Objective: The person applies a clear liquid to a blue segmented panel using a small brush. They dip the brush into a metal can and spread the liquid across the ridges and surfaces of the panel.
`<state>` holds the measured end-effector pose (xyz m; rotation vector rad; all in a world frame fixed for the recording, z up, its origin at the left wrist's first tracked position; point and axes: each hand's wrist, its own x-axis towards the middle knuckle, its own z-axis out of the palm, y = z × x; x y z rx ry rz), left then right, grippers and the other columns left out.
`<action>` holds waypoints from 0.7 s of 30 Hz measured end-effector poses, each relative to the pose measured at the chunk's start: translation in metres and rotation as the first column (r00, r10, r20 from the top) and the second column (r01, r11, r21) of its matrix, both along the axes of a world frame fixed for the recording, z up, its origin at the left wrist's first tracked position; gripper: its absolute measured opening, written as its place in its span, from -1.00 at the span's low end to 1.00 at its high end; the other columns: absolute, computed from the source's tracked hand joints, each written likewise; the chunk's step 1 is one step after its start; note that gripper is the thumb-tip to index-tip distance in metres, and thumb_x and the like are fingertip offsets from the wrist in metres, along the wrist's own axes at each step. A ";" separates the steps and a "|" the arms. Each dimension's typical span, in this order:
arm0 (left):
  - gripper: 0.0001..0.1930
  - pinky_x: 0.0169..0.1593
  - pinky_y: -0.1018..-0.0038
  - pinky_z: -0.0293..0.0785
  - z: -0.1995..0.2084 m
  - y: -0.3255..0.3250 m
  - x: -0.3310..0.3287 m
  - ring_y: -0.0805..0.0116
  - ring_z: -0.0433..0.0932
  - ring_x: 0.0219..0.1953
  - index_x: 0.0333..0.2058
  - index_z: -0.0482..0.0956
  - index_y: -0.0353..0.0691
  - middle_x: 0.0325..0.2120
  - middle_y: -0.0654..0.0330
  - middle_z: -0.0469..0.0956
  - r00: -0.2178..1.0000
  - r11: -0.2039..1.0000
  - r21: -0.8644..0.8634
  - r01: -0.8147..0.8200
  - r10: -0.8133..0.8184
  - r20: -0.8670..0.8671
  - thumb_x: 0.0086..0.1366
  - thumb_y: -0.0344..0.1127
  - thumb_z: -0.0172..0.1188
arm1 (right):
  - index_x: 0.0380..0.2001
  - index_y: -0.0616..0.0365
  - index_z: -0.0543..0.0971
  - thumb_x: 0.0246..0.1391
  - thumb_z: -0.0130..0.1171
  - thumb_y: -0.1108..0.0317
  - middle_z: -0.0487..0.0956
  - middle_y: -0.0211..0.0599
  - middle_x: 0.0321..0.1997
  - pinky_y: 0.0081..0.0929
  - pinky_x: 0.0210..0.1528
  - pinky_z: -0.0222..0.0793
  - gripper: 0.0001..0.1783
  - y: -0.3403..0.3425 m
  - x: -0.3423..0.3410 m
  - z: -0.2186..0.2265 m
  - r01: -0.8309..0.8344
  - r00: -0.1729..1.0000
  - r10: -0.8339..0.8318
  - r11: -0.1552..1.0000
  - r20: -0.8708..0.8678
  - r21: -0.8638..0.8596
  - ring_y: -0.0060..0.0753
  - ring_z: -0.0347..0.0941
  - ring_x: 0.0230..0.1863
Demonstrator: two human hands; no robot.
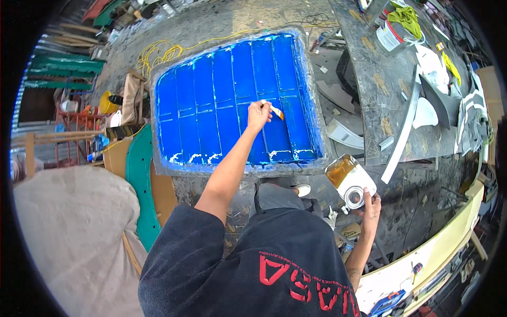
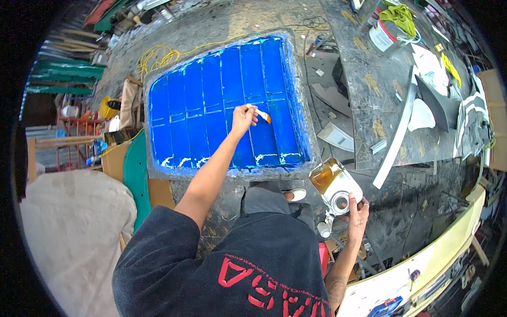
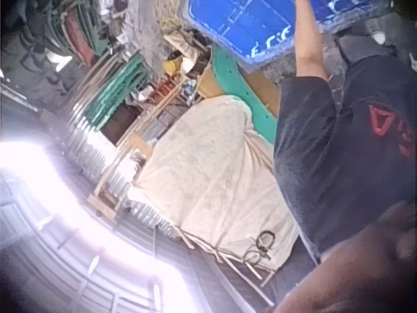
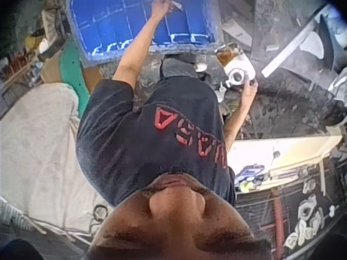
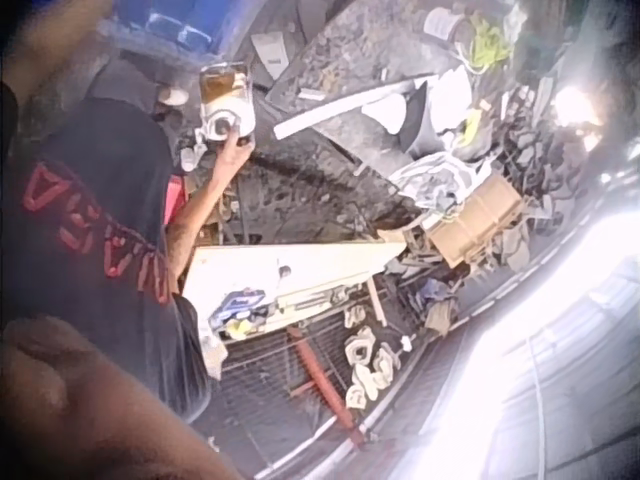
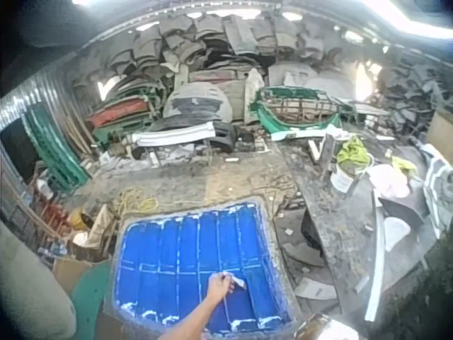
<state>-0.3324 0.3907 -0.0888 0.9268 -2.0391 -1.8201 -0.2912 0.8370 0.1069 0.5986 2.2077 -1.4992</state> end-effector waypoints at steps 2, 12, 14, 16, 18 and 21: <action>-0.72 -0.60 0.46 0.56 0.003 -0.012 -0.022 0.41 0.61 -0.60 -0.32 0.64 -0.44 -0.56 0.10 0.61 1.000 0.999 0.032 0.003 -0.003 0.000 0.37 -0.27 0.14 | 0.17 0.45 0.30 0.22 0.24 0.00 0.56 -0.03 -0.03 -0.34 -0.44 0.71 -0.25 -0.003 0.007 -0.003 0.061 0.998 -0.061 0.998 -0.006 0.012 -0.32 0.64 -0.16; -0.82 -0.19 0.15 0.49 0.020 0.004 0.013 -0.08 0.60 -0.25 -0.09 0.62 -0.29 -0.31 -0.10 0.58 0.917 0.800 -0.590 0.111 -0.311 -0.249 0.40 -0.44 0.10 | 0.13 0.45 0.34 0.25 0.20 0.01 0.53 -0.04 -0.02 -0.35 -0.43 0.72 -0.31 -0.042 0.014 0.006 0.105 0.994 -0.105 0.994 -0.010 -0.005 -0.32 0.63 -0.11; -0.80 -0.26 0.23 0.47 0.040 0.030 0.040 0.00 0.55 -0.35 -0.07 0.63 -0.30 -0.35 -0.05 0.57 0.939 0.810 -0.546 0.215 -0.326 -0.113 0.37 -0.49 0.14 | 0.13 0.44 0.34 0.25 0.20 0.01 0.53 -0.05 -0.02 -0.34 -0.43 0.72 -0.32 -0.043 0.013 0.002 0.105 0.994 -0.105 0.994 -0.004 -0.008 -0.33 0.62 -0.11; -0.81 -0.30 0.30 0.45 0.044 0.042 0.060 0.13 0.55 -0.38 -0.08 0.64 -0.29 -0.39 0.02 0.55 0.929 0.851 -0.450 0.272 -0.354 -0.108 0.38 -0.45 0.16 | 0.12 0.43 0.34 0.25 0.21 0.01 0.54 -0.08 -0.02 -0.34 -0.43 0.71 -0.32 -0.041 0.011 -0.002 0.107 0.994 -0.107 0.994 -0.006 -0.027 -0.35 0.61 -0.13; -0.83 -0.34 0.40 0.46 0.046 0.042 0.068 0.31 0.57 -0.41 -0.14 0.65 -0.33 -0.40 0.07 0.58 0.914 0.840 -0.395 0.373 -0.405 0.002 0.38 -0.42 0.17 | 0.14 0.43 0.33 0.24 0.22 0.01 0.54 -0.07 -0.01 -0.34 -0.43 0.70 -0.31 -0.034 0.009 -0.010 0.102 0.995 -0.102 0.994 -0.004 -0.027 -0.36 0.61 -0.13; -0.80 -0.37 0.46 0.49 0.018 0.011 0.053 0.41 0.58 -0.45 -0.18 0.66 -0.35 -0.44 0.12 0.62 0.917 0.897 -0.275 0.347 -0.386 -0.103 0.40 -0.37 0.12 | 0.15 0.42 0.32 0.22 0.23 0.00 0.54 -0.08 -0.01 -0.32 -0.42 0.70 -0.29 -0.032 0.009 -0.009 0.083 0.997 -0.083 0.996 0.002 -0.034 -0.35 0.61 -0.13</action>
